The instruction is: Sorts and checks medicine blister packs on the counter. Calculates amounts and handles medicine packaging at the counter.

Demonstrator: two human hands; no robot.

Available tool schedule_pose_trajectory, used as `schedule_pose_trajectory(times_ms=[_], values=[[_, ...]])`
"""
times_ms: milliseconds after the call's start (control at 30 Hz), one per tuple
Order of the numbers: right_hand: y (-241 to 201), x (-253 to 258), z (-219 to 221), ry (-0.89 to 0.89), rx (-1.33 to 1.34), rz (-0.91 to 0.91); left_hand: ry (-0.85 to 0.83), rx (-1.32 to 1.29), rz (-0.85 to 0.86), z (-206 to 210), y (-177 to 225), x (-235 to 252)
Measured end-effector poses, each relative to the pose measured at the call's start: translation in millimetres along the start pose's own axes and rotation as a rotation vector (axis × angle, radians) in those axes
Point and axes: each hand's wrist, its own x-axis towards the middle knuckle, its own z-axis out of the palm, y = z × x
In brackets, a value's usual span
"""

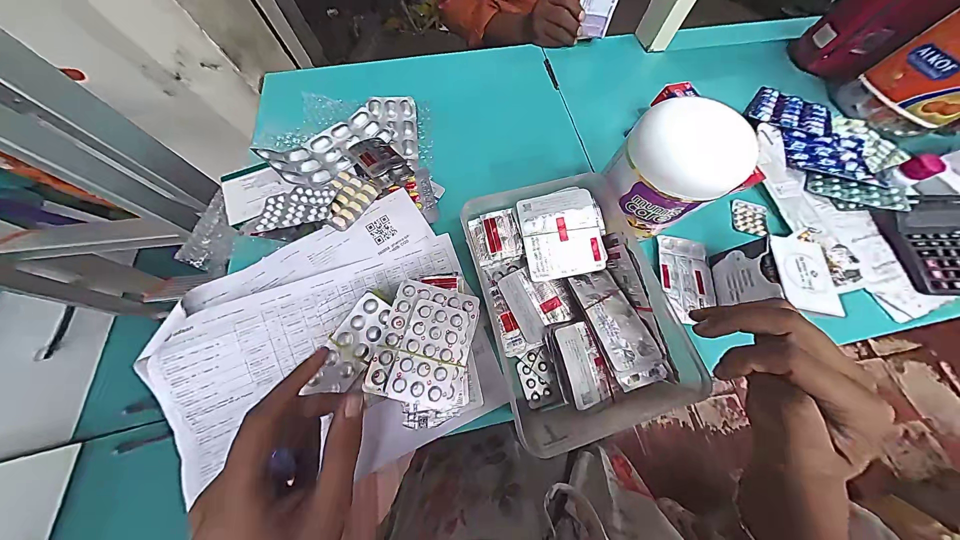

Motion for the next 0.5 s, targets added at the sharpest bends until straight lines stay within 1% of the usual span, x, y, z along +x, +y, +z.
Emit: schedule_pose_trajectory(times_ms=[67,133,333,433,500], values=[[-0.9,-0.1,0.6,-0.007,0.013,0.014,-0.074,-0.164,-0.010,-3.9,9.5,-0.9],[-2.7,0.0,1.8,-0.009,0.029,0.040,-0.135,-0.267,-0.027,-5.1,17.8,0.2],[1.9,7.8,6.0,-0.047,0.081,0.112,-0.278,-0.614,-0.062,-0.5,27.0,6.8],[0.2,12.4,8.9,-0.147,0.001,0.093,-0.296,-0.684,-0.074,1.3,28.8,8.7],[-4.8,16.7,10.0,-0.291,-0.110,0.074,-0.296,-0.707,-0.073,4.0,28.2,9.7]])
